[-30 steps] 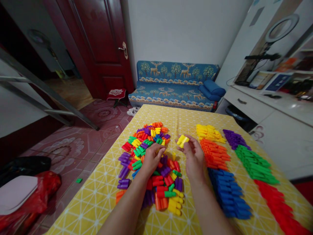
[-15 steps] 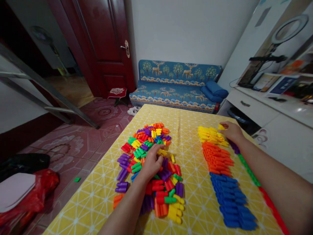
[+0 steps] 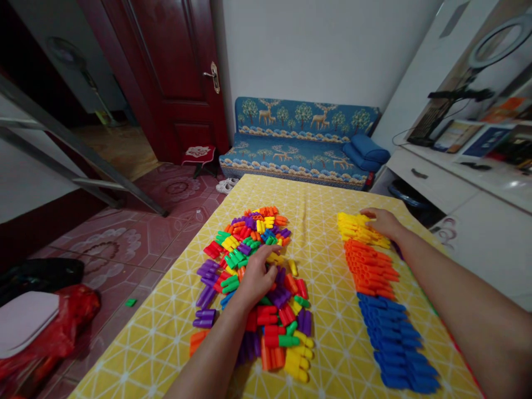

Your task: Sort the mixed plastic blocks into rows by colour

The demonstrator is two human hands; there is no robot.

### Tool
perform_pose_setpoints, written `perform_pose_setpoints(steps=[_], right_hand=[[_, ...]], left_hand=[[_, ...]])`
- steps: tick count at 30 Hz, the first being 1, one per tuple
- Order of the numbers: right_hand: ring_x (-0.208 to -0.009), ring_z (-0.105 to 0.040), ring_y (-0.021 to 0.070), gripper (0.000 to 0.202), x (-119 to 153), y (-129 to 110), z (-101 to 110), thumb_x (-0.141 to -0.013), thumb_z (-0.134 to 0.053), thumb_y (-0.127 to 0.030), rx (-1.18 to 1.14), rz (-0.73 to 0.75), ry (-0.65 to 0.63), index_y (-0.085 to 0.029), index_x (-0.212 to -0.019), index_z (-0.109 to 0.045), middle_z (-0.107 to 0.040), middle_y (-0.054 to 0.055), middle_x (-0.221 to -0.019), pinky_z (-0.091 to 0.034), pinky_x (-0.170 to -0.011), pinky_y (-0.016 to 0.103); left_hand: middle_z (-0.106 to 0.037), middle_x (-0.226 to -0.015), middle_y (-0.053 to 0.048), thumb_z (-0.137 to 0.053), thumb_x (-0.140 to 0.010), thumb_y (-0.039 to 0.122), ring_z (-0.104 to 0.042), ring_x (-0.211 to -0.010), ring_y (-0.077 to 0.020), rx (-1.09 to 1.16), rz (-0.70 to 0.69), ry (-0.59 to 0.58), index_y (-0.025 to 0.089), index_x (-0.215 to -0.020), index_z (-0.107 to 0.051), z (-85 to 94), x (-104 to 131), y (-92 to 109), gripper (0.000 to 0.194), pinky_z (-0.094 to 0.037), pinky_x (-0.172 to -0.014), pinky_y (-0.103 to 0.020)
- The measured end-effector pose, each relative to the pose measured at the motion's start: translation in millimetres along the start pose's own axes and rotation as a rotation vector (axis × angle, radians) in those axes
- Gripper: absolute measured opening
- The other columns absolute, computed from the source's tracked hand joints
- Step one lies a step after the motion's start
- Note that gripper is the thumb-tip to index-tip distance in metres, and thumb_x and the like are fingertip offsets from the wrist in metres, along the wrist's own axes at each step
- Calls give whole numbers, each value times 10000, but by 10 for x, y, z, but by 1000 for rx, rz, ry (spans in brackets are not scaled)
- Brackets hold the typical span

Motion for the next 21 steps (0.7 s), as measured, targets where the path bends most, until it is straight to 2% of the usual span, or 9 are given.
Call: perform_pose_setpoints(steps=[7, 15, 18, 21], right_hand=[[-1098, -661, 227, 578, 53, -26, -31, -582, -490, 27, -9, -9, 15, -156, -1084, -711, -714, 84, -1140, -482, -1021, 338], [-1203, -600, 267, 593, 225, -60, 74, -609, -515, 4, -11, -29, 112, -155, -1154, -684, -680, 95, -1218, -432, -1084, 378], [-1194, -602, 285, 522, 348, -272, 101, -678, -531, -47, -33, -27, 162, -146, -1172, -669, -661, 125, -1239, -440, -1069, 420], [-1123, -636, 270, 399, 682, -783, 20, -759, -543, -146, -230, 31, 235, -152, -1138, -667, -673, 136, -1195, -511, -972, 422]], left_hand=[[-684, -1093, -64, -486, -682, -16, -629, -1029, -214, -2, -9, 14, 168, -1140, -639, -2, 7, -31, 516, -483, -928, -349], [-682, -1143, -94, -549, -768, 62, -636, -1032, -228, 13, 49, 34, 163, -1252, -598, -17, 10, -131, 496, -497, -904, -355], [-689, -1117, -97, -574, -822, 145, -647, -968, -220, 61, 80, 40, 159, -1297, -577, -36, 9, -209, 475, -509, -832, -323], [-703, -1006, -83, -587, -852, 229, -634, -818, -188, 73, 103, 25, 144, -1293, -589, -57, 8, -254, 449, -497, -716, -281]])
Point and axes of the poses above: each hand's wrist, its own x-axis away from the middle knuckle, its own z-axis out of the back of the hand, y = z × x, the point moved 7 cm from there along -x, towards the middle knuckle
